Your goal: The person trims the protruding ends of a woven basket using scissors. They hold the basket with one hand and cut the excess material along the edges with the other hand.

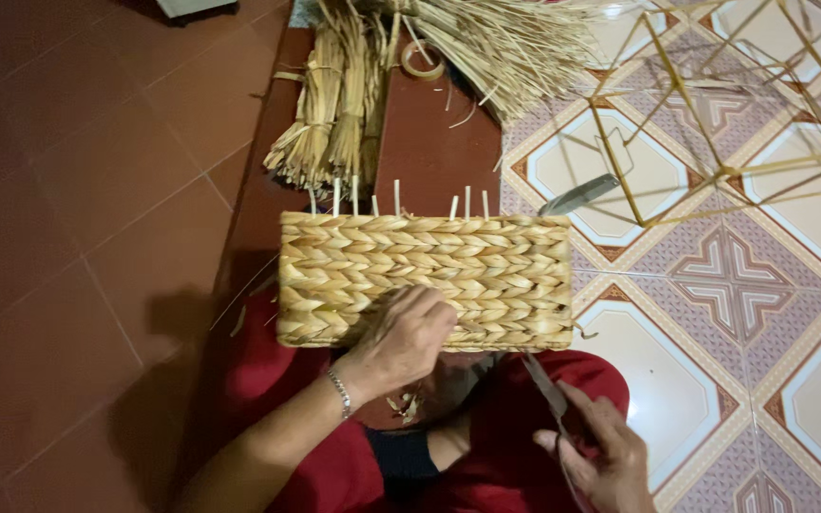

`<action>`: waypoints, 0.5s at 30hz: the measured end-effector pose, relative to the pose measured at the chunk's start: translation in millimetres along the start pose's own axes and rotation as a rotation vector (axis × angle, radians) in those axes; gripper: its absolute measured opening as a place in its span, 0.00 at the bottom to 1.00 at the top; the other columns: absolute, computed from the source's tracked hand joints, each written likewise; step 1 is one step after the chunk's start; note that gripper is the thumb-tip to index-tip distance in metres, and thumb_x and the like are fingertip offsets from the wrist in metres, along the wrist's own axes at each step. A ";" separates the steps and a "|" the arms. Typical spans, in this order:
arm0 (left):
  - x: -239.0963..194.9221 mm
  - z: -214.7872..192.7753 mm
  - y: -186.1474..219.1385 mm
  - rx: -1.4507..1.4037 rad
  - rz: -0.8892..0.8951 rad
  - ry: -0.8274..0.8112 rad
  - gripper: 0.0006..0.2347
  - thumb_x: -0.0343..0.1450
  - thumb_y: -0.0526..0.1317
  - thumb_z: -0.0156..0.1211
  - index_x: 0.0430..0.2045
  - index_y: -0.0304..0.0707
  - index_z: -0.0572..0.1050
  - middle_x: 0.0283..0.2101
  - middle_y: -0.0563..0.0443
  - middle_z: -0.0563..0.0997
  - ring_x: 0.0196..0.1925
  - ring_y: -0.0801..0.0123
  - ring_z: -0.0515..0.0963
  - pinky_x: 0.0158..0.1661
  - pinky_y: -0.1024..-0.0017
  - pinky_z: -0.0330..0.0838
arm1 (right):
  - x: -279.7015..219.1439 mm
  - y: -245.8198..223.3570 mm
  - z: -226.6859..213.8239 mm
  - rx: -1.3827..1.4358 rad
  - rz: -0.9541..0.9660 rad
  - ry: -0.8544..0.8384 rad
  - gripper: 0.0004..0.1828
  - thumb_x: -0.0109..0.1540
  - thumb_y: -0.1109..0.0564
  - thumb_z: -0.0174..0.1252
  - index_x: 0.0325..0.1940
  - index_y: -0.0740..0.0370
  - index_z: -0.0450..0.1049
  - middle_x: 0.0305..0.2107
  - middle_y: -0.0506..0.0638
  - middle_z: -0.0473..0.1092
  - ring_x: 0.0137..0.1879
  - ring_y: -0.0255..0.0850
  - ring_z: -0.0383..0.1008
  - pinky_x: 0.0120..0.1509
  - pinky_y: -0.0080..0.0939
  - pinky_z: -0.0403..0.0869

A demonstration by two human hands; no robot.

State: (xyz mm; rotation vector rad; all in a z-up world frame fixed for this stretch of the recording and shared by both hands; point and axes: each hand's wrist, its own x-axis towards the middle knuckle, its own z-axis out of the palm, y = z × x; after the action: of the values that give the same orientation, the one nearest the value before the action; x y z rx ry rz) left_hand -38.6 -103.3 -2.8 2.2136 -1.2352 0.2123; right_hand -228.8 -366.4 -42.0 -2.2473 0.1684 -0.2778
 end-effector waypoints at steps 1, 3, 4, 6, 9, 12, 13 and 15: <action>2.7 -0.8 1.1 0.004 0.027 0.040 0.02 0.72 0.28 0.57 0.30 0.31 0.74 0.36 0.46 0.74 0.42 0.62 0.75 0.48 0.64 0.73 | -7.8 7.7 2.7 0.100 0.001 -0.018 0.35 0.49 0.55 0.73 0.60 0.61 0.74 0.31 0.47 0.73 0.38 0.33 0.73 0.43 0.35 0.73; 7.0 -2.8 7.3 -0.017 0.033 0.084 0.00 0.72 0.30 0.59 0.33 0.31 0.75 0.38 0.46 0.75 0.45 0.61 0.75 0.50 0.63 0.72 | -21.5 22.7 8.7 0.265 0.101 -0.073 0.33 0.53 0.57 0.70 0.62 0.64 0.72 0.35 0.46 0.75 0.41 0.31 0.74 0.47 0.34 0.73; 7.2 -4.6 12.5 -0.043 0.011 0.087 0.02 0.72 0.31 0.60 0.34 0.32 0.75 0.40 0.47 0.75 0.46 0.59 0.74 0.50 0.62 0.71 | -26.2 30.1 12.8 0.331 0.199 -0.110 0.32 0.55 0.57 0.67 0.64 0.63 0.70 0.33 0.45 0.74 0.39 0.31 0.73 0.46 0.33 0.73; 11.8 -5.1 24.0 -0.037 0.002 0.090 0.05 0.70 0.34 0.62 0.36 0.33 0.75 0.43 0.45 0.75 0.49 0.56 0.73 0.51 0.59 0.69 | -35.0 43.8 16.3 0.435 0.333 -0.127 0.31 0.60 0.56 0.61 0.67 0.64 0.68 0.31 0.44 0.71 0.37 0.30 0.71 0.45 0.32 0.71; 22.7 3.5 38.5 0.026 0.029 0.088 0.11 0.67 0.38 0.65 0.40 0.35 0.75 0.49 0.42 0.74 0.55 0.52 0.71 0.52 0.55 0.64 | -46.0 59.1 26.4 0.510 0.399 -0.095 0.29 0.67 0.51 0.51 0.71 0.64 0.65 0.32 0.44 0.69 0.36 0.31 0.67 0.43 0.30 0.68; 32.4 15.2 38.8 0.058 0.031 0.082 0.14 0.68 0.41 0.66 0.44 0.37 0.76 0.55 0.41 0.74 0.61 0.52 0.70 0.55 0.54 0.63 | -50.7 68.2 35.2 0.558 0.368 -0.095 0.29 0.69 0.47 0.44 0.72 0.64 0.64 0.34 0.44 0.70 0.35 0.31 0.65 0.41 0.29 0.66; 36.2 17.9 33.6 0.083 0.025 0.092 0.13 0.69 0.41 0.66 0.46 0.37 0.76 0.57 0.42 0.74 0.61 0.54 0.70 0.56 0.55 0.64 | -49.9 69.4 38.3 0.597 0.346 -0.080 0.29 0.70 0.47 0.44 0.71 0.65 0.64 0.34 0.44 0.70 0.36 0.31 0.66 0.42 0.29 0.67; 38.2 17.1 20.5 0.154 -0.019 0.148 0.14 0.70 0.42 0.65 0.48 0.38 0.76 0.58 0.43 0.74 0.62 0.56 0.70 0.57 0.54 0.64 | -41.5 71.8 41.6 0.747 0.466 -0.012 0.29 0.70 0.45 0.42 0.70 0.65 0.65 0.33 0.47 0.71 0.34 0.34 0.67 0.40 0.32 0.67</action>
State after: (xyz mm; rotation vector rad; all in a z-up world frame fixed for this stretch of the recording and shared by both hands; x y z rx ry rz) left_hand -36.5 -148.7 7.3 2.2924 -1.1509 0.4692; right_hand -260.2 -372.3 -129.1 -1.4191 0.4856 -0.0534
